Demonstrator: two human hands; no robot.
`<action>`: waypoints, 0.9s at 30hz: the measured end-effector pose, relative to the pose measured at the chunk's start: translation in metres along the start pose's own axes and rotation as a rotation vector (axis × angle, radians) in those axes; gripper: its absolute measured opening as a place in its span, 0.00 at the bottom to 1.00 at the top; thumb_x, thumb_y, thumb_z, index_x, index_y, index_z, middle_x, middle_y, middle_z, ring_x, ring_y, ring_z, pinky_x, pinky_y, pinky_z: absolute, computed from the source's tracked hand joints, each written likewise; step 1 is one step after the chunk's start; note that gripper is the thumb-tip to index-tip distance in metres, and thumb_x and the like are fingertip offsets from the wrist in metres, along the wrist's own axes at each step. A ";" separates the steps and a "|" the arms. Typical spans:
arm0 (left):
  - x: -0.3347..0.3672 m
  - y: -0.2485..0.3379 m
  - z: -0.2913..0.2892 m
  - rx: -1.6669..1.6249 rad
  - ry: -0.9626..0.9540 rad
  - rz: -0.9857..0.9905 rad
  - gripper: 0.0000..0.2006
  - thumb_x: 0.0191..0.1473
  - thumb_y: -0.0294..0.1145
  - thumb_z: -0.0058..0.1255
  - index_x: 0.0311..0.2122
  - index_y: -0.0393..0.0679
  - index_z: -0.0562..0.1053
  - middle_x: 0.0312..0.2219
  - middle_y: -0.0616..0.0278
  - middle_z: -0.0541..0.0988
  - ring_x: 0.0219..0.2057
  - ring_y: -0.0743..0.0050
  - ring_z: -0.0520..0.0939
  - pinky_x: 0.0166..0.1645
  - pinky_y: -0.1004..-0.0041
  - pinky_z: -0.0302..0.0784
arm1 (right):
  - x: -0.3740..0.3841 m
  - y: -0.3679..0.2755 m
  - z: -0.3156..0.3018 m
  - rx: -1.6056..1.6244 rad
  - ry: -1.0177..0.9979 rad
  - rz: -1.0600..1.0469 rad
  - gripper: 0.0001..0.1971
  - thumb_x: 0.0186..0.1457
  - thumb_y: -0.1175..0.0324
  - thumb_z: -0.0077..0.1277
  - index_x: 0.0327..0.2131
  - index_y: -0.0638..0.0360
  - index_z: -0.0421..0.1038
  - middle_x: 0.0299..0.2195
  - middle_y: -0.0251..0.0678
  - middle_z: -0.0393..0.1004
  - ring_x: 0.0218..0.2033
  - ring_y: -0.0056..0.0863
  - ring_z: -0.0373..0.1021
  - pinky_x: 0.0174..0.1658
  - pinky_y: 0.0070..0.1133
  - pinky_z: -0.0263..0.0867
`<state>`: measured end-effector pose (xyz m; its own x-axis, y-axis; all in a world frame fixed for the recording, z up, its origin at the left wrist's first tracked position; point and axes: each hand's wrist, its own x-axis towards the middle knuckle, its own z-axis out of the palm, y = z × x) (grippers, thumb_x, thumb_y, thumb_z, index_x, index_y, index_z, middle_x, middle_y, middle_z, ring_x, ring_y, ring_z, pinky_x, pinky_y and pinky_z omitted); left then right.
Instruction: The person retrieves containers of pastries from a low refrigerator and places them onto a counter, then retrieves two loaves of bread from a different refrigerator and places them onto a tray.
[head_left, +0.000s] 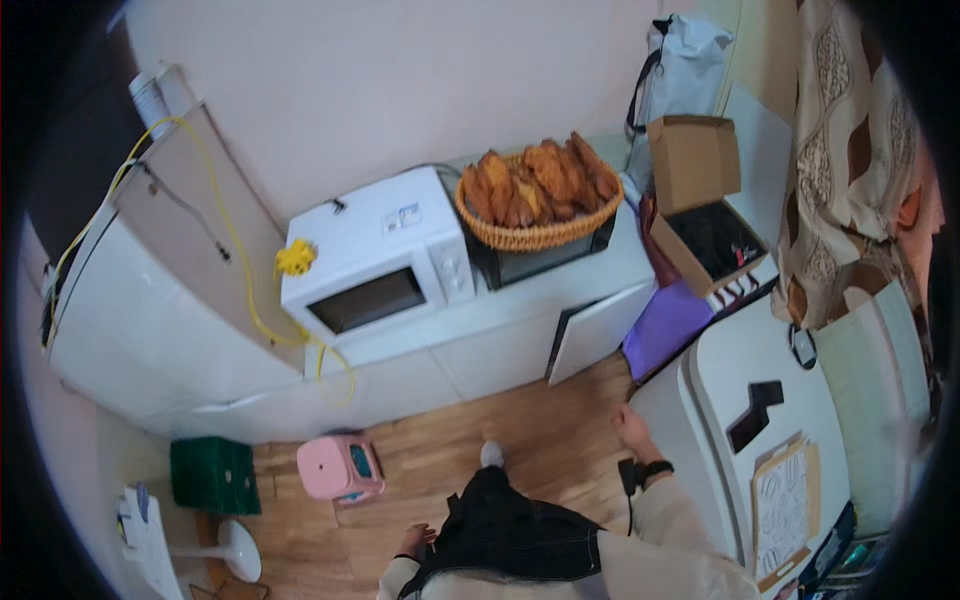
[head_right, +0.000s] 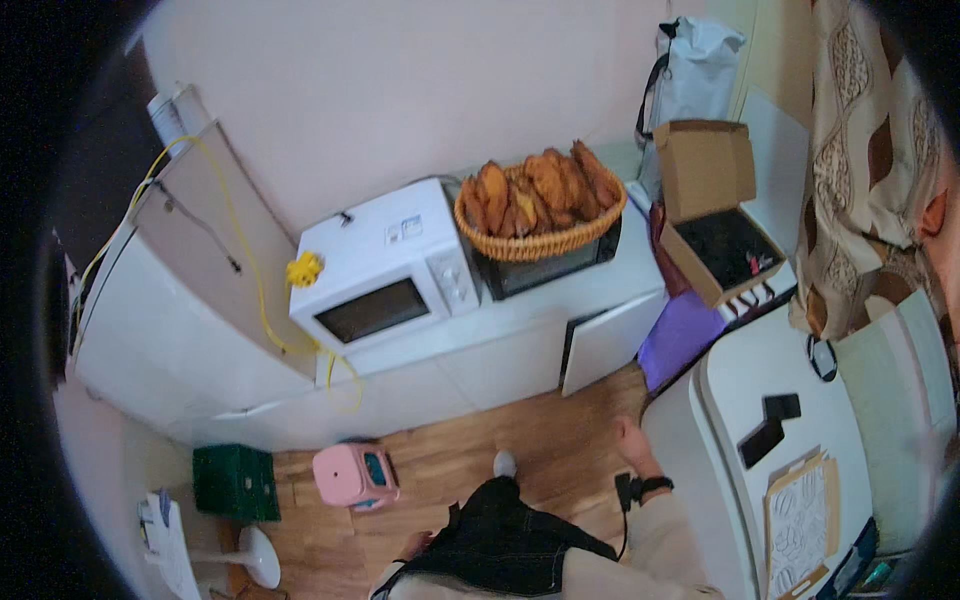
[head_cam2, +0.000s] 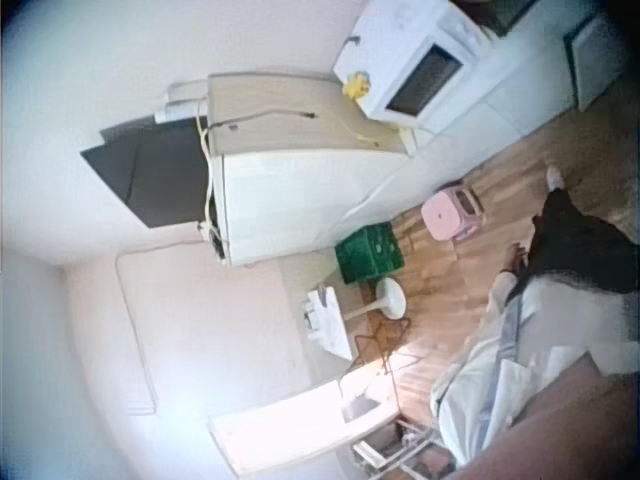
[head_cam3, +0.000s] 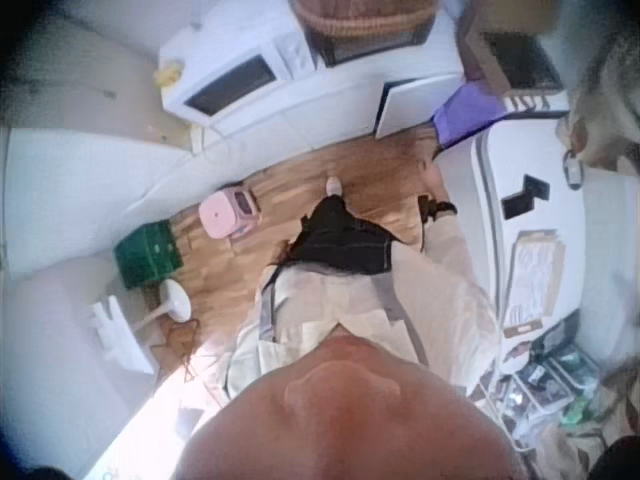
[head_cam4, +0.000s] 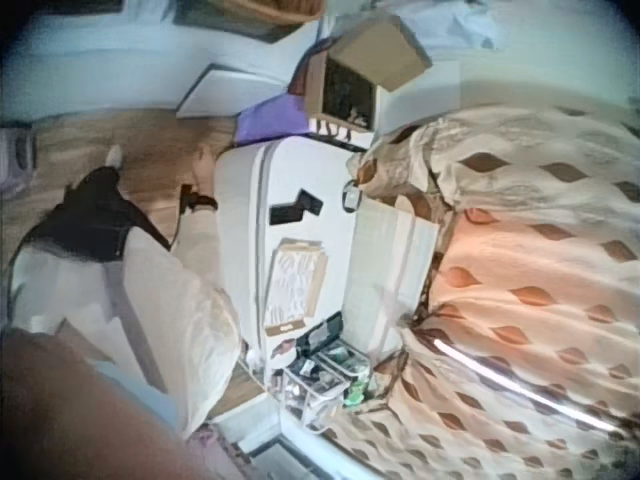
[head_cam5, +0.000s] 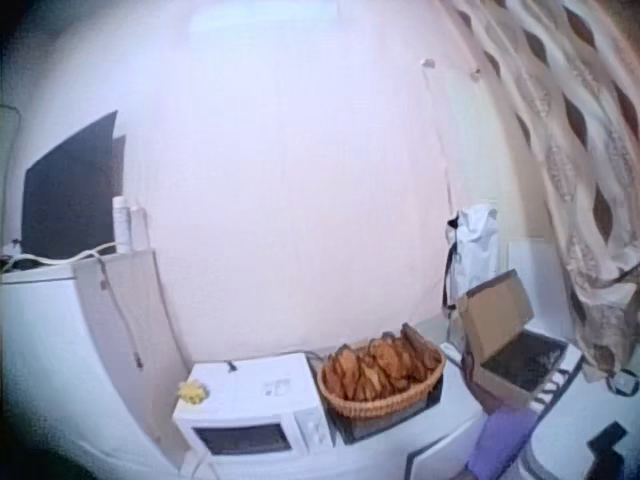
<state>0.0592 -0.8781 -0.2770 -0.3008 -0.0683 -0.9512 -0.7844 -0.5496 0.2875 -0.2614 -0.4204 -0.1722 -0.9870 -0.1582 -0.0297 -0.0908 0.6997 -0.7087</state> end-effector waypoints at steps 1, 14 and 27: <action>0.016 0.031 0.008 0.069 0.005 0.083 0.17 0.51 0.31 0.37 0.46 0.36 0.61 0.36 0.52 0.72 0.33 0.62 0.76 0.32 0.68 0.70 | 0.008 -0.003 0.003 -0.067 -0.025 0.055 0.15 0.49 0.64 0.41 0.39 0.61 0.64 0.28 0.51 0.70 0.32 0.48 0.67 0.34 0.32 0.64; 0.037 0.299 0.143 0.492 -0.054 0.599 0.15 0.49 0.30 0.38 0.44 0.38 0.64 0.32 0.56 0.75 0.32 0.69 0.76 0.33 0.75 0.70 | 0.092 0.000 -0.051 0.339 -0.006 0.371 0.15 0.48 0.71 0.41 0.41 0.66 0.63 0.26 0.40 0.72 0.27 0.27 0.69 0.33 0.21 0.65; 0.012 0.241 0.171 0.547 0.251 0.319 0.16 0.46 0.28 0.40 0.43 0.37 0.65 0.30 0.54 0.76 0.30 0.70 0.76 0.32 0.73 0.70 | 0.269 0.082 -0.024 -0.476 -1.163 -0.068 0.14 0.51 0.60 0.36 0.27 0.61 0.66 0.23 0.42 0.66 0.25 0.36 0.62 0.32 0.29 0.58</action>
<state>-0.2259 -0.8692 -0.2001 -0.4799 -0.3844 -0.7886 -0.8594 0.0256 0.5106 -0.5377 -0.3892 -0.2217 -0.2996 -0.5536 -0.7770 -0.4146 0.8091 -0.4166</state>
